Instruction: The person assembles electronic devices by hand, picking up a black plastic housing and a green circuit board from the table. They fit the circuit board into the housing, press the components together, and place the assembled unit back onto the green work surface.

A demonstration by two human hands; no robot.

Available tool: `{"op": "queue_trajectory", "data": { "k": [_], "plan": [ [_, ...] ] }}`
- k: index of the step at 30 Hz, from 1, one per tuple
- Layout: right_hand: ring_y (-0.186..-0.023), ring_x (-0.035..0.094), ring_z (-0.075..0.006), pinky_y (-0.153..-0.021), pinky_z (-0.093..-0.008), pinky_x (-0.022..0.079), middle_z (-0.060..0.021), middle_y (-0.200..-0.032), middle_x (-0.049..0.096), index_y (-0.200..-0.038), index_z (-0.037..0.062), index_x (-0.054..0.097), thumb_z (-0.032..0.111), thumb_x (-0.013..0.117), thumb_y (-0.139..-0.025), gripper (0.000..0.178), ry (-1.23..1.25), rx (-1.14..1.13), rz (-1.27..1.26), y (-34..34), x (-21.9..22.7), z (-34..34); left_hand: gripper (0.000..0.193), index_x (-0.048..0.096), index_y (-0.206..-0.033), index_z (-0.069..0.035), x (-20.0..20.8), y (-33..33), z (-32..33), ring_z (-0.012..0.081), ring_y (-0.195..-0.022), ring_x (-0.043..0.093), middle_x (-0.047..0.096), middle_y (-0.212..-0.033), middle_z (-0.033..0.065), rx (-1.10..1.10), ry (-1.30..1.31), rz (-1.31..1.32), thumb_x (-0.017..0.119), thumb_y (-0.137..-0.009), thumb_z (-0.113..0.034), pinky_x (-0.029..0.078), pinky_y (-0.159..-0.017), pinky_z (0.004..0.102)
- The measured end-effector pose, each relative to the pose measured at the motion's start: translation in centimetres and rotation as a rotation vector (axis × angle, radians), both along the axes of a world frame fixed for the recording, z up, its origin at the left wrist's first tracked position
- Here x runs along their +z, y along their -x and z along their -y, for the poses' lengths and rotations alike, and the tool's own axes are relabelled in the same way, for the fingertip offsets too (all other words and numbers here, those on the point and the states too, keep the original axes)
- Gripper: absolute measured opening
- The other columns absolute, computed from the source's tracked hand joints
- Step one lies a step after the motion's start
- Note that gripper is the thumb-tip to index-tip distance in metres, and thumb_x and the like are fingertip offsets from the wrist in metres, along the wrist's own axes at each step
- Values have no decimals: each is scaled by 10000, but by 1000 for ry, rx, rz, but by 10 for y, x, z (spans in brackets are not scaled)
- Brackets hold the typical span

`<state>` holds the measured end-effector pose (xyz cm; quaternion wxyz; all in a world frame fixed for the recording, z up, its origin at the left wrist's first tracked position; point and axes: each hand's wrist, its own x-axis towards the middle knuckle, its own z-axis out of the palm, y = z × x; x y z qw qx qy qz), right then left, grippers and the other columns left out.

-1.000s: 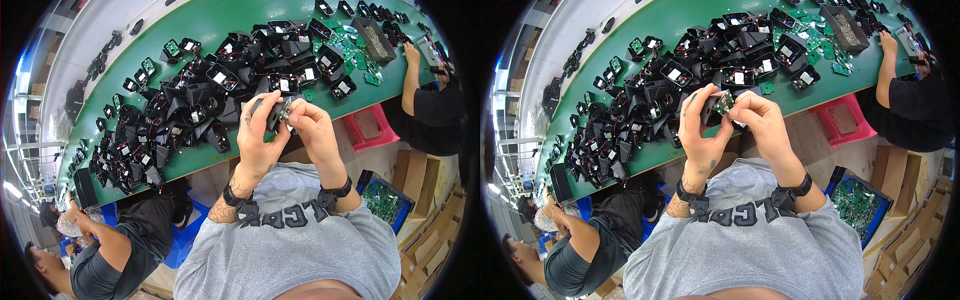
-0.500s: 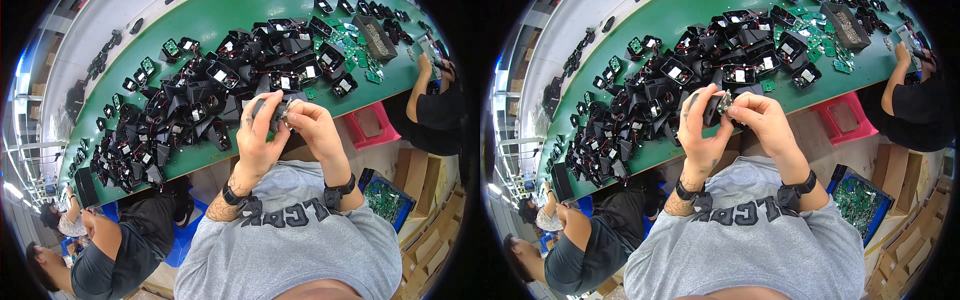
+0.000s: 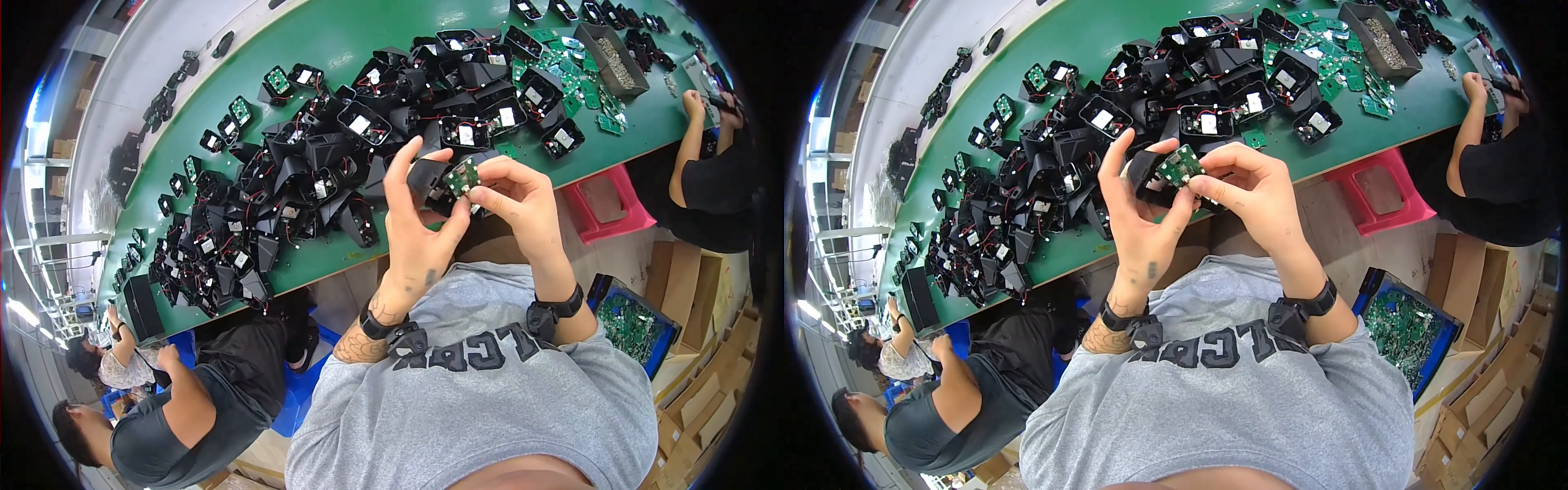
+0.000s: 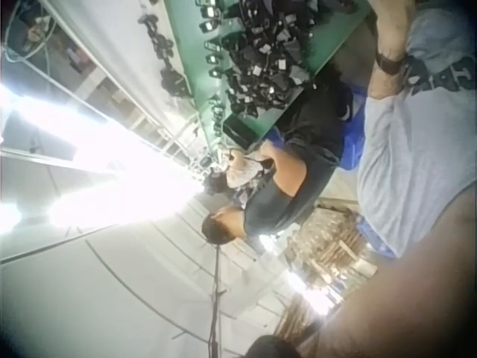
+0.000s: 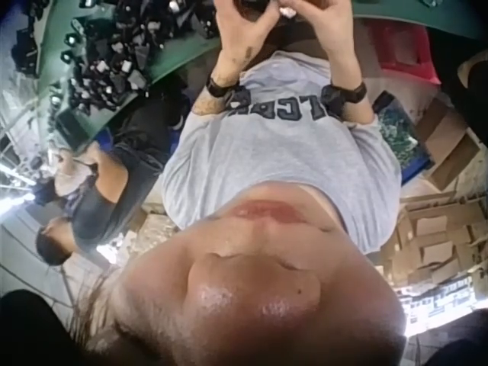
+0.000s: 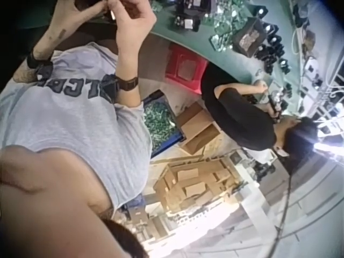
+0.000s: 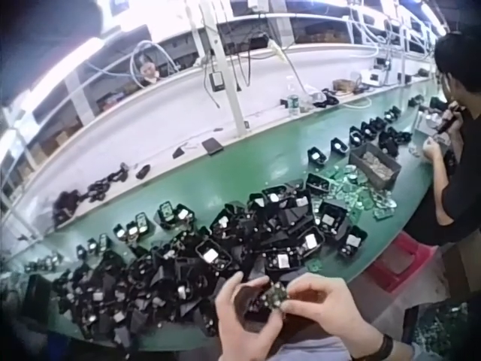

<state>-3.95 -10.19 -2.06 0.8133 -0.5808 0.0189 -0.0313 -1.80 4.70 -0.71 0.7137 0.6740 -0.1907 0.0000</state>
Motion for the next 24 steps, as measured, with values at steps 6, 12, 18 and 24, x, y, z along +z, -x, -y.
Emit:
{"op": "queue_trajectory", "data": {
  "k": [6, 12, 18, 24],
  "plan": [
    [-750, 591, -87, -676, -206, 468, -36, -835, 634, -915, -3, 635, 38, 669, -811, 117, -30, -14, -83, 3, -11, 14, 565, 430, -1282, -80, 13, -16, -21, 161, -1031, 560, 523, -1129, 71, -391, 78, -472, 676, -781, 8, 567, -714, 274],
    [-646, 563, -76, -585, -189, 446, -26, -786, 644, -891, 14, 665, 90, 704, -802, 124, -292, 23, -150, 7, -9, 10, 536, 462, -1271, -65, 12, -20, -25, 151, -1028, 567, 544, -1123, 44, -368, 3, -265, 660, -781, 21, 556, -734, 255],
    [-688, 592, -76, -590, -183, 453, -36, -800, 654, -906, 6, 656, 68, 709, -788, 143, -160, 12, -129, 12, -3, 8, 472, 506, -1253, -96, 3, -20, -20, 100, -927, 588, 570, -1103, 57, -196, -240, -97, 588, -806, 34, 518, -679, 224],
    [-738, 634, -91, -649, -204, 497, -85, -847, 670, -1033, -11, 559, -27, 727, -733, 343, 19, -102, -45, 9, 12, 1, 532, 376, -1342, -97, 11, -9, -3, 179, -992, 612, 560, -1203, 140, -242, 165, -431, 394, -830, 44, 542, -800, 293]
  ]
}}
